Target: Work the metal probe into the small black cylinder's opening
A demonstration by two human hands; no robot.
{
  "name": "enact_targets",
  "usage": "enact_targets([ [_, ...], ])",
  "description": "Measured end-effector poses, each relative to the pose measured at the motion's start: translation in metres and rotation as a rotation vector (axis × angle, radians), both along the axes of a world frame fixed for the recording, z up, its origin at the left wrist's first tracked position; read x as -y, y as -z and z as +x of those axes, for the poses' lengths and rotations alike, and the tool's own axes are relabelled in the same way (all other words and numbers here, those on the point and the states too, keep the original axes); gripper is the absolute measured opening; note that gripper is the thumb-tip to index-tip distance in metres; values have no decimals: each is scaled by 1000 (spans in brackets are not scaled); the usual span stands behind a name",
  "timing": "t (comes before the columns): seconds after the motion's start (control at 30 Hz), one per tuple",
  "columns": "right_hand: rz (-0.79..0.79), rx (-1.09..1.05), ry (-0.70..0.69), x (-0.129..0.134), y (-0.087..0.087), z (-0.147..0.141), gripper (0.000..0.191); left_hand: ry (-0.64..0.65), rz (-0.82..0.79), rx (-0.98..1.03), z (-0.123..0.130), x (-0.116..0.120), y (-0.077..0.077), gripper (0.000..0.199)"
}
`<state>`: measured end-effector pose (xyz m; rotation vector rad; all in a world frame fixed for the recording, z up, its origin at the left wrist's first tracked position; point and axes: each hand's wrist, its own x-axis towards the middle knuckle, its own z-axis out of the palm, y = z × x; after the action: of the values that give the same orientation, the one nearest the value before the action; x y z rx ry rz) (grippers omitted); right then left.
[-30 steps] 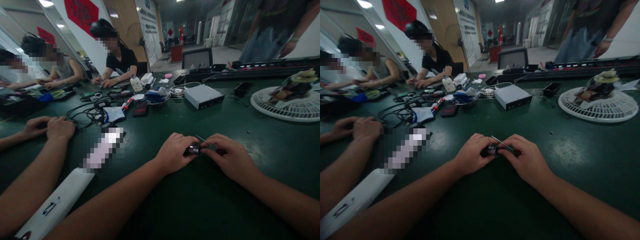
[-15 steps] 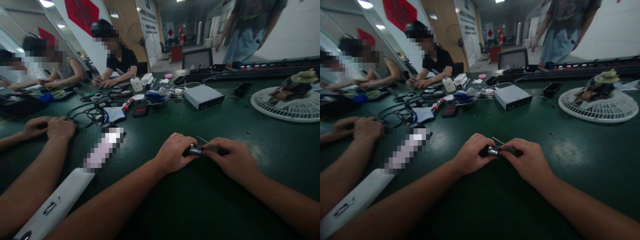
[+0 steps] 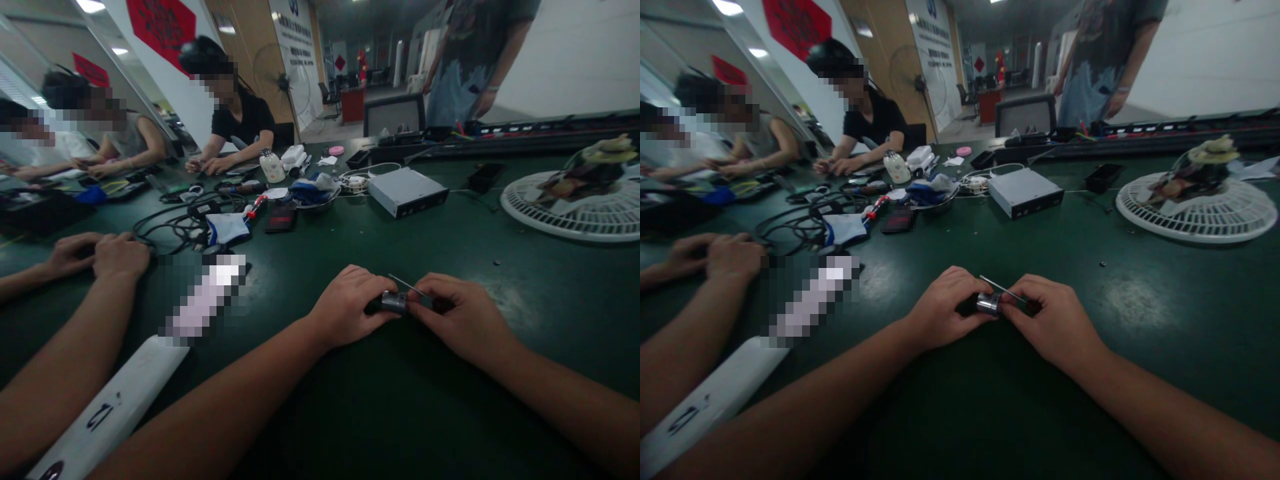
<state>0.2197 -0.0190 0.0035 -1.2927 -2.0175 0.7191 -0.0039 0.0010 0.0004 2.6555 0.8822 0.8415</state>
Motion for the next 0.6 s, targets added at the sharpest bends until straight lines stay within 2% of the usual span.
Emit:
enact_targets([
  [0.03,-20,0,28,0,1,0,5,6,0,-3,0,0,0,24],
  [0.13,-90,-57,71,1,3,-1,22,-8,7,-24,1,1,-1,20],
  [0.23,-108,-157,51,0,2,-3,32,-89,14,-19,3,1,-1,21],
  [0.33,-83,-156,53,0,0,-3,24,-251,19,53,4,1,0,24],
  [0.47,23,-34,7,0,-2,-1,17,-504,10,149,3,-1,1,26],
  [0.53,67,-5,-45,1,-2,-1,18,-561,7,164,3,-2,1,26],
  [0.6,82,-4,-74,1,-1,-1,20,-559,1,145,3,-2,0,26],
])
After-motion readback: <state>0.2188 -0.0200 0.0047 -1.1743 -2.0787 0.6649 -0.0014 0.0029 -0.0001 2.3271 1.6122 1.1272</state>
